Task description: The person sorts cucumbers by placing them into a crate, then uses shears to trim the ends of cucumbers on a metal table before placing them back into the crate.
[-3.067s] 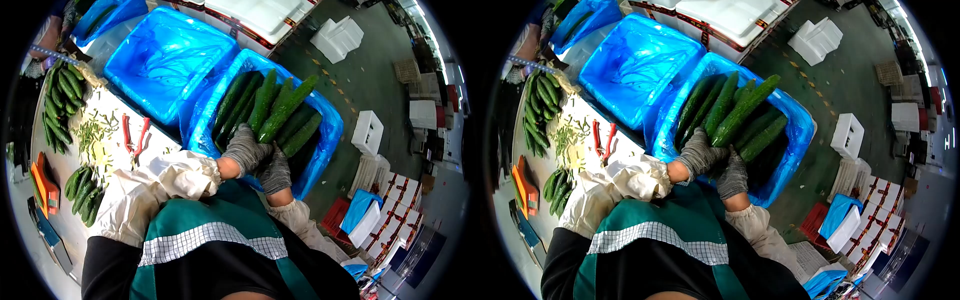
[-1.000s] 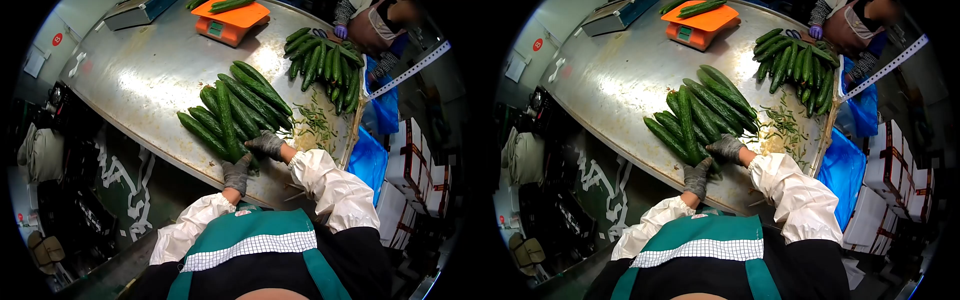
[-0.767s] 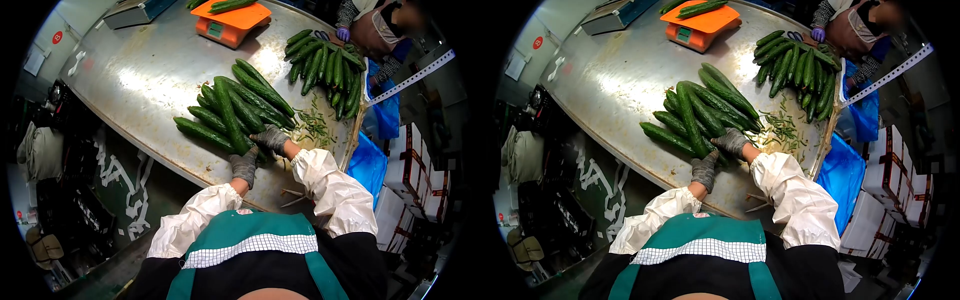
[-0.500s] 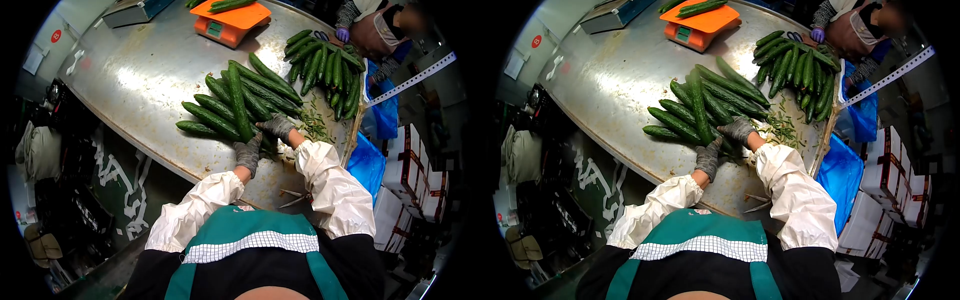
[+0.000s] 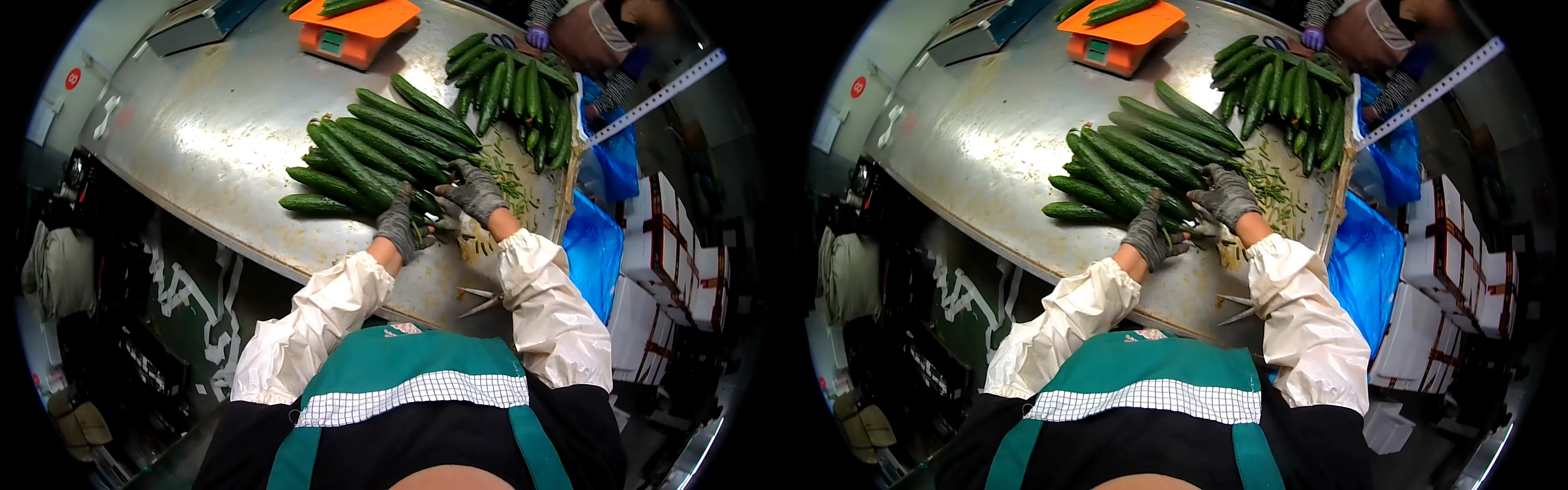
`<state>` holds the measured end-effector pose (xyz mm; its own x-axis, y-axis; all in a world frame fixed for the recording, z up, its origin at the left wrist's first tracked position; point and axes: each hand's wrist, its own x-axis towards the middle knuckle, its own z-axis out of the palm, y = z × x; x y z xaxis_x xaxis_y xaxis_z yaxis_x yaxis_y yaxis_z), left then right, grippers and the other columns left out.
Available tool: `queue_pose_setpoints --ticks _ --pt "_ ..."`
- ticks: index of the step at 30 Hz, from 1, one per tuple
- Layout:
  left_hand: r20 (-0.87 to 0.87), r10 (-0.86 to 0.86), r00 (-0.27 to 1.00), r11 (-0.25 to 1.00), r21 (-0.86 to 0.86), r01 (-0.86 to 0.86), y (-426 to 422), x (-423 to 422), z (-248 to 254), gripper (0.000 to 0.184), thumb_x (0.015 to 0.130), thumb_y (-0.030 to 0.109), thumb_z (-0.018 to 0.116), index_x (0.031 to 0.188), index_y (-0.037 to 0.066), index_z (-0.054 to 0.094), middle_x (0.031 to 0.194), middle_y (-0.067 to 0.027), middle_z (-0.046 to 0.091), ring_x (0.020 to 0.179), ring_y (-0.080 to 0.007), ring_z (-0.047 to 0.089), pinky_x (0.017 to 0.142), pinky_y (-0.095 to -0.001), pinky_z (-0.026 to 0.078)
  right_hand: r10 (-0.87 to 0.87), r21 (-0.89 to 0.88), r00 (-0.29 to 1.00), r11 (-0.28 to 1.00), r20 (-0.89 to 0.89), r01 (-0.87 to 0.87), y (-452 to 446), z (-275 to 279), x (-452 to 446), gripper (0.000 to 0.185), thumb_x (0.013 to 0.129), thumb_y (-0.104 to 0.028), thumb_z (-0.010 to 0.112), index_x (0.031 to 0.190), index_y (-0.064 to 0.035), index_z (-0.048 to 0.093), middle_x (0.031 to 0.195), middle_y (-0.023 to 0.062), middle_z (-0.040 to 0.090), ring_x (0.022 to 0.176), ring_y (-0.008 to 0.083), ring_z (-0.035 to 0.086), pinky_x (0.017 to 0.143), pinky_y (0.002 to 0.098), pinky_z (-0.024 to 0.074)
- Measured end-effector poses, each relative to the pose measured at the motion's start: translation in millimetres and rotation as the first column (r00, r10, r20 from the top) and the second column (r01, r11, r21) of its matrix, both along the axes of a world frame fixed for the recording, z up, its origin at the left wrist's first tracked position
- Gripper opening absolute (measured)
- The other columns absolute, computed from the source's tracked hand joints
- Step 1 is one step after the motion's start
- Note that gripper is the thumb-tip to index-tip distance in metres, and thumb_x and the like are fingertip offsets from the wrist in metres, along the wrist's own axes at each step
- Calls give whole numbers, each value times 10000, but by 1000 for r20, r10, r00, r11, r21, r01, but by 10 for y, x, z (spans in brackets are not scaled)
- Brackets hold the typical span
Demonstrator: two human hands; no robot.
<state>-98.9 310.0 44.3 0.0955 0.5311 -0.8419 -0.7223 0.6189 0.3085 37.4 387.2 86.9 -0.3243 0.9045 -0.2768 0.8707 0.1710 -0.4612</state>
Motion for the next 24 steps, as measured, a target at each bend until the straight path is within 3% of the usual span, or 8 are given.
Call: queue_pose_setpoints --ticks 5,8,13,16,19,21,23,24 --pt "51 -136 989 986 105 130 -111 -178 15 863 579 708 577 1191 118 423 1126 -144 480 965 -371 474 864 -539 336 -202 180 846 928 -493 327 -593 -182 957 449 709 -273 676 1052 -20 535 914 100 604 811 182 578 750 301 457" --pt "64 -202 977 971 139 192 -235 -318 31 844 603 690 569 1191 106 411 1135 -155 459 973 -374 464 862 -533 362 -419 18 529 772 -738 636 -1367 -134 1569 262 774 -119 630 1003 -14 558 880 54 605 797 113 563 723 240 458" --pt "199 -440 876 877 306 371 -223 -614 -108 827 680 675 482 1287 138 312 1270 -186 349 1093 -404 369 921 -547 320 -673 -140 -15 133 -740 981 -3188 -153 2433 190 797 -100 596 967 -19 567 849 45 593 750 113 566 674 232 459" --pt "86 -323 942 946 57 319 -265 -475 164 979 715 687 409 1295 -62 161 1313 -250 281 1172 -428 323 923 -527 344 -542 -298 -387 -249 -745 922 -4464 -437 2708 184 793 -149 587 938 -37 567 809 59 601 662 141 584 570 239 453" --pt "-103 -544 833 802 230 552 -378 -437 85 941 690 681 465 1245 -44 235 1292 -268 293 1138 -443 358 908 -532 356 -317 -480 -715 -567 -623 669 -5394 -611 2562 173 797 -168 553 931 -58 545 736 69 599 589 173 582 482 267 436" --pt "-56 -513 856 858 -26 513 -506 -147 277 762 771 648 359 1241 49 328 1310 -191 321 1171 -321 370 929 -539 327 -187 -620 -844 -602 -503 503 -5892 -890 2413 162 791 -163 549 917 -61 538 727 80 597 584 193 583 454 280 428" --pt "-156 -824 545 516 188 835 -685 68 353 599 800 599 383 946 31 503 980 -187 573 917 -343 554 809 -493 425 -129 -765 -903 -490 -409 417 -6174 -1032 2165 146 788 -153 543 904 -65 534 727 90 597 591 212 588 446 297 432" --pt "-241 -860 449 414 181 892 -786 274 452 536 819 539 404 915 22 509 923 -174 588 889 -329 567 794 -467 440 -194 -693 -893 -571 -406 439 -6091 -1012 2004 155 788 -144 544 921 -66 534 735 100 601 587 210 587 440 308 428"
